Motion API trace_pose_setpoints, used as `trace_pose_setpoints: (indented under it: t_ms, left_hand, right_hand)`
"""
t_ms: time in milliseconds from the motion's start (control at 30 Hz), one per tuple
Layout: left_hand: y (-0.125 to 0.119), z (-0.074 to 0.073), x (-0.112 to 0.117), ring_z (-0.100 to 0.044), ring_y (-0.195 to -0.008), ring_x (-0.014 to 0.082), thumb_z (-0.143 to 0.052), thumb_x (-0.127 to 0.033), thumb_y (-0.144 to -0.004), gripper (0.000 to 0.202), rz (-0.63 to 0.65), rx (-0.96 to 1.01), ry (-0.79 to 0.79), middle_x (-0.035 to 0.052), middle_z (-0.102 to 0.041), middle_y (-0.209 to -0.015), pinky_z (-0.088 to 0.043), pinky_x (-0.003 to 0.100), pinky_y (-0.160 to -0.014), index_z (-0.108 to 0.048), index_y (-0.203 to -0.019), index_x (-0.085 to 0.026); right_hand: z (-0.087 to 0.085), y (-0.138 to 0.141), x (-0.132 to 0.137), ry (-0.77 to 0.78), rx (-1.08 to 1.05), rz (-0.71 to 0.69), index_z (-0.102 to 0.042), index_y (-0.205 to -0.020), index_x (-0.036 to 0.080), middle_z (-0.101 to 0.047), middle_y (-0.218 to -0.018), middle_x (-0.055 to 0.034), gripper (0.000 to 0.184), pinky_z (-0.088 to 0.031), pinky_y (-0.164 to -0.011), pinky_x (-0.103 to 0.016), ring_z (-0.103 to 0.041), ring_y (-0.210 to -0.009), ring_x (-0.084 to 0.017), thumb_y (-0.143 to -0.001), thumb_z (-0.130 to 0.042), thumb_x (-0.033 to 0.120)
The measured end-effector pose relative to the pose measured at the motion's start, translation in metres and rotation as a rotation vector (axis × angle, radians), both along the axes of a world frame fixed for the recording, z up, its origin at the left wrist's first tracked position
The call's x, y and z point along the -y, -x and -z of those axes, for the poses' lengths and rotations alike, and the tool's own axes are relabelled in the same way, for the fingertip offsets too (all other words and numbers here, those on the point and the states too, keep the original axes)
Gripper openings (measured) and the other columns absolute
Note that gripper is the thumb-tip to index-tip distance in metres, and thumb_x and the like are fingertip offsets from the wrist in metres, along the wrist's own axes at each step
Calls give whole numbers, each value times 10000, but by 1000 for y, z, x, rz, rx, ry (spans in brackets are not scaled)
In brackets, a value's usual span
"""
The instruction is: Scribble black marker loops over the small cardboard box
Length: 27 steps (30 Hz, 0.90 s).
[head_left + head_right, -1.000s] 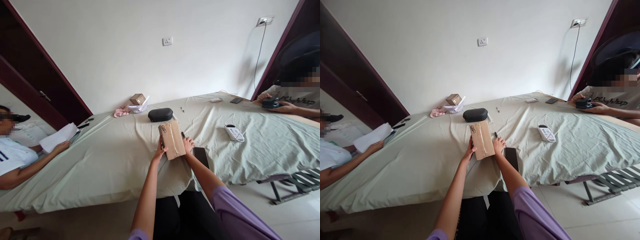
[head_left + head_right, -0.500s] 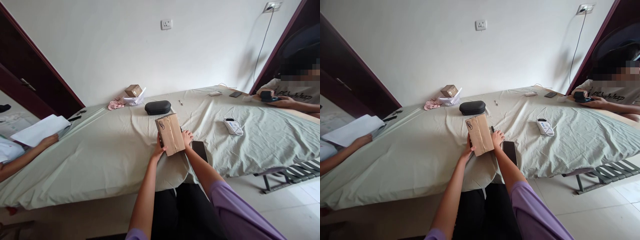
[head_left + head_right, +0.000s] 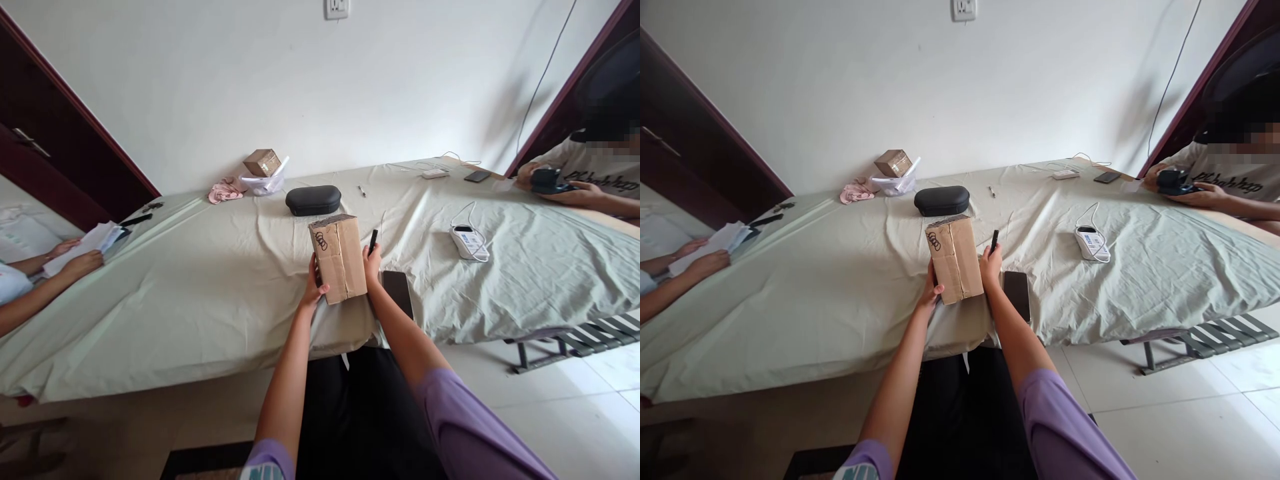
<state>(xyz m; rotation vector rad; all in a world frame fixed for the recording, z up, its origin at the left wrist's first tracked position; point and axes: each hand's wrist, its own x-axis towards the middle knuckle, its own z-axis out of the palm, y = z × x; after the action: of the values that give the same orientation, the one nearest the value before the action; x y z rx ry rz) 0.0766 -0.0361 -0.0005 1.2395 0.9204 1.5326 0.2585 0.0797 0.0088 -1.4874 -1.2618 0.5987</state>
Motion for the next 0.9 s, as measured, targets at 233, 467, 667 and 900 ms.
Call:
trace_pose_setpoints:
  t_ms: [233, 467, 667, 900]
  left_hand:
    - [1, 3, -1, -353, -1633, 429, -888, -825, -544, 1524, 10, -8, -20, 150, -343, -1776, -342, 566, -1326, -122, -1767, -331]
    - [0, -3, 6, -437, -1580, 426, -833, -895, -511, 1561, -25, -61, 32, 161, -351, -1777, -387, 533, -1295, -121, -1775, -317]
    - [1, 0, 6, -429, -1585, 452, -869, -849, -541, 1555, 1, -24, 5, 170, -404, -1749, -358, 585, -1304, -81, -1777, -327]
    - [1, 2, 4, -396, -1615, 447, -886, -827, -543, 1546, 16, 14, 18, 178, -429, -1725, -390, 579, -1286, -94, -1772, -324]
  right_hand:
    - [-1, 0, 5, -96, -98, -57, -546, -1430, 190, -726, -1306, -188, 565, -503, -1085, -463, -666, -1197, -312, -1049, -286, 517]
    - [-7, 3, 16, -60, -2, -107, -632, -1329, 218, -752, -1215, -132, 460, -522, -1001, -402, -689, -1112, -300, -1015, -409, 470]
    - [-12, 2, 22, 21, 86, -59, -654, -1284, 224, -743, -992, -98, 455, -499, -868, -382, -654, -902, -294, -1058, -339, 462]
    - [-17, 1, 25, 93, 131, -122, -670, -1270, 232, -725, -930, -82, 389, -483, -831, -366, -632, -844, -269, -1083, -391, 427]
